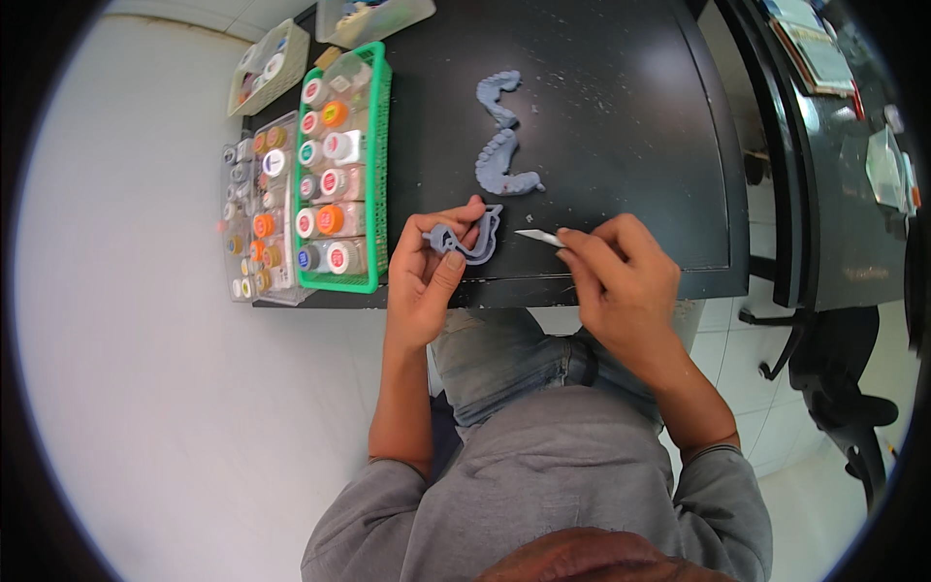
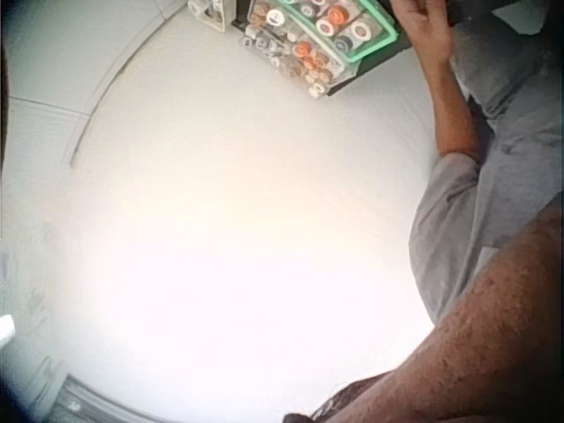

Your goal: The person uses a small metal tool to trim and smooth a gray dental mold held in the left hand. The person repeatedly scrapes and refines the mold's edges and inner surfaces, rotating it to access different areas. Small shavings accumulate on the black tabletop.

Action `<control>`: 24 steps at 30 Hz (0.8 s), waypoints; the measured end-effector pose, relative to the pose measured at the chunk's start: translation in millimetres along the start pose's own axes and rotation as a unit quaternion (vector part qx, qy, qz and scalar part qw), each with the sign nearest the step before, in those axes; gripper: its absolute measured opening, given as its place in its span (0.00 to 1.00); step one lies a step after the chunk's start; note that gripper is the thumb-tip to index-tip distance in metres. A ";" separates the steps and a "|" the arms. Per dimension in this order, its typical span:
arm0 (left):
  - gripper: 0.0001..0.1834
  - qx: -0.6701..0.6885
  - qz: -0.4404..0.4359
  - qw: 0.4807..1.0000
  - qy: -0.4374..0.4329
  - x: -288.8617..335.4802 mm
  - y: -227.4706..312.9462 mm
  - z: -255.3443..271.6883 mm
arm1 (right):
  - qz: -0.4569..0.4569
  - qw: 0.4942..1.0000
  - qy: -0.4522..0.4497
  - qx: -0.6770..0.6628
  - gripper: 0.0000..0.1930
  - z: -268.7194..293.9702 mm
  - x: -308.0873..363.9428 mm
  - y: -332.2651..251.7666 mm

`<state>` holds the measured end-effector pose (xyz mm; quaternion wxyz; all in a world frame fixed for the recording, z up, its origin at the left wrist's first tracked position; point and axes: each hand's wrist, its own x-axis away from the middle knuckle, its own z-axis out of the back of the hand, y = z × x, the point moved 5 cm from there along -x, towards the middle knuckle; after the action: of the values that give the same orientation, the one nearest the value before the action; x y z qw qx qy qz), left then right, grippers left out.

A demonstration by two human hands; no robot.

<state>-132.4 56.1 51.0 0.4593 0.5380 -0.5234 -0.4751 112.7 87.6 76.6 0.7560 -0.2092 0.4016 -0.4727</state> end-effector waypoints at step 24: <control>0.29 -0.533 -0.255 0.804 -0.061 197.2 183.6 55.8 | -0.028 0.997 0.059 -0.037 0.06 35.2 90.0 -188.7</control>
<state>-211.0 -146.3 220.0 0.5032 0.2924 -0.0586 -0.8111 58.6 -81.9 191.9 0.7090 -0.2195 0.4566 -0.4906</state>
